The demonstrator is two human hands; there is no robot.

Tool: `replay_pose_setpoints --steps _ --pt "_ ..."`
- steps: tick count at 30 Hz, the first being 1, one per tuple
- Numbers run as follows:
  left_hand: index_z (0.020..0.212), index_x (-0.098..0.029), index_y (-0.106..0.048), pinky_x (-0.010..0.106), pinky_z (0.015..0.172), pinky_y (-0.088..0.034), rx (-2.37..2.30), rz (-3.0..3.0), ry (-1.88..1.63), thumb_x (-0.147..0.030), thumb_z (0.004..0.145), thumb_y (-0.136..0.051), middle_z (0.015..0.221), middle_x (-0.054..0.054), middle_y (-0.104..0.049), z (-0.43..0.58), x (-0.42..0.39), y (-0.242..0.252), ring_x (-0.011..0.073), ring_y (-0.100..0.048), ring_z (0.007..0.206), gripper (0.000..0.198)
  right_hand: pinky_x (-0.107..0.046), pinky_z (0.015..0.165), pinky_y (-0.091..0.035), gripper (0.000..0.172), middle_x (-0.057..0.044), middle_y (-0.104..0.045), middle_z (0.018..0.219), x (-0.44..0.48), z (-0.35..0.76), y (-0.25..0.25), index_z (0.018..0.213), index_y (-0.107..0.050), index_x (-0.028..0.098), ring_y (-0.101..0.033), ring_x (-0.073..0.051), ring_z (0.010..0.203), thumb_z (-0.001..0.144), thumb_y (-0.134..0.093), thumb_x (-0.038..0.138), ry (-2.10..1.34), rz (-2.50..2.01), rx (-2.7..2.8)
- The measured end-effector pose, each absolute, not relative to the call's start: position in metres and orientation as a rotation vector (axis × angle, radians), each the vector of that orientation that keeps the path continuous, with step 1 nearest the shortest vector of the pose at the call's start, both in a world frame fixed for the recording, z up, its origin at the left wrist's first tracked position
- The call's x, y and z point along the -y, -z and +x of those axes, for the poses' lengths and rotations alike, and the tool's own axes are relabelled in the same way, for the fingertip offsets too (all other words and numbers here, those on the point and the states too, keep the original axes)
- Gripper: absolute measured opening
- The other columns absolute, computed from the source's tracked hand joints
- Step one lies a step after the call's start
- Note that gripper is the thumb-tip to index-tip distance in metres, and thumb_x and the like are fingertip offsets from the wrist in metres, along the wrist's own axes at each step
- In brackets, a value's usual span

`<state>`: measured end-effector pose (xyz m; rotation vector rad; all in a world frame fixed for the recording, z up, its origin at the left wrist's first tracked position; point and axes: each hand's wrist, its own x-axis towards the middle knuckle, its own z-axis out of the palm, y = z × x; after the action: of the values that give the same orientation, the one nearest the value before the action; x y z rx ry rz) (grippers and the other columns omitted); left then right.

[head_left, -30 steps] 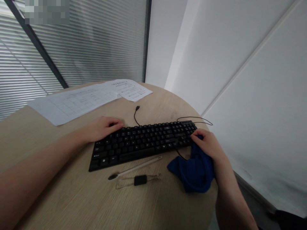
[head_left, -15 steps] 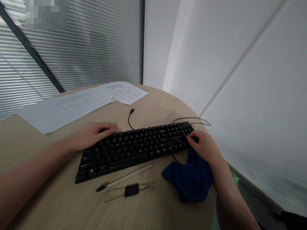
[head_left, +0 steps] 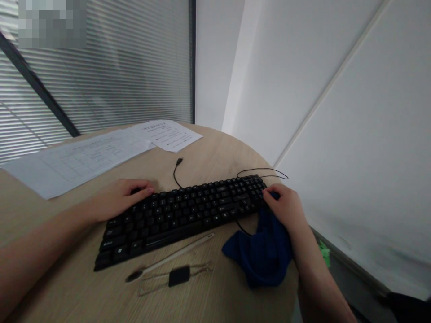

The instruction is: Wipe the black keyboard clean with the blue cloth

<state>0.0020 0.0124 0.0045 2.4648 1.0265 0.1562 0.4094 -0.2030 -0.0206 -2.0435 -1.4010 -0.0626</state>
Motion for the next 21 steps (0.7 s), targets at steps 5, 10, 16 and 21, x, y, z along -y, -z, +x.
replay_pose_setpoints --steps 5,10,16,21 --pt "0.091 -0.018 -0.069 0.03 0.078 -0.041 -1.033 2.467 -0.16 -0.055 0.093 -0.042 0.084 0.003 -0.072 0.001 -0.0155 -0.0011 0.0209 -0.061 0.083 0.046 -0.03 0.068 -0.041 0.024 -0.005 -0.072 0.08 0.2024 0.4113 0.0218 0.074 -0.072 0.021 -0.064 -0.022 0.076 0.081 -0.057 0.039 0.028 -2.148 1.305" --pt "0.093 -0.017 -0.068 0.031 0.08 -0.041 -1.021 2.458 -0.166 -0.056 0.094 -0.039 0.086 0.004 -0.072 0.0034 -0.0146 -0.0021 0.0216 -0.062 0.084 0.049 -0.028 0.067 -0.041 0.021 -0.003 -0.074 0.08 0.2017 0.4079 0.0227 0.076 -0.075 0.023 -0.065 -0.021 0.077 0.082 -0.058 0.035 0.001 -2.2 1.473" --pt "0.091 -0.018 -0.068 0.03 0.077 -0.041 -0.988 2.506 -0.173 -0.057 0.095 -0.037 0.082 0.003 -0.071 0.0033 -0.014 -0.0019 0.0203 -0.061 0.082 0.05 -0.028 0.067 -0.041 0.023 -0.003 -0.073 0.079 0.2004 0.4089 0.0238 0.075 -0.075 0.023 -0.065 -0.022 0.078 0.081 -0.058 0.036 0.02 -2.208 1.412" --pt "0.091 -0.017 -0.067 0.03 0.078 -0.041 -0.967 2.536 -0.185 -0.056 0.097 -0.036 0.084 0.004 -0.071 0.002 -0.0157 0.0008 0.0204 -0.061 0.082 0.05 -0.027 0.067 -0.041 0.028 -0.003 -0.068 0.071 0.2003 0.4152 0.0262 0.068 -0.068 0.019 -0.061 -0.019 0.071 0.079 -0.054 0.04 0.052 -2.034 1.24"
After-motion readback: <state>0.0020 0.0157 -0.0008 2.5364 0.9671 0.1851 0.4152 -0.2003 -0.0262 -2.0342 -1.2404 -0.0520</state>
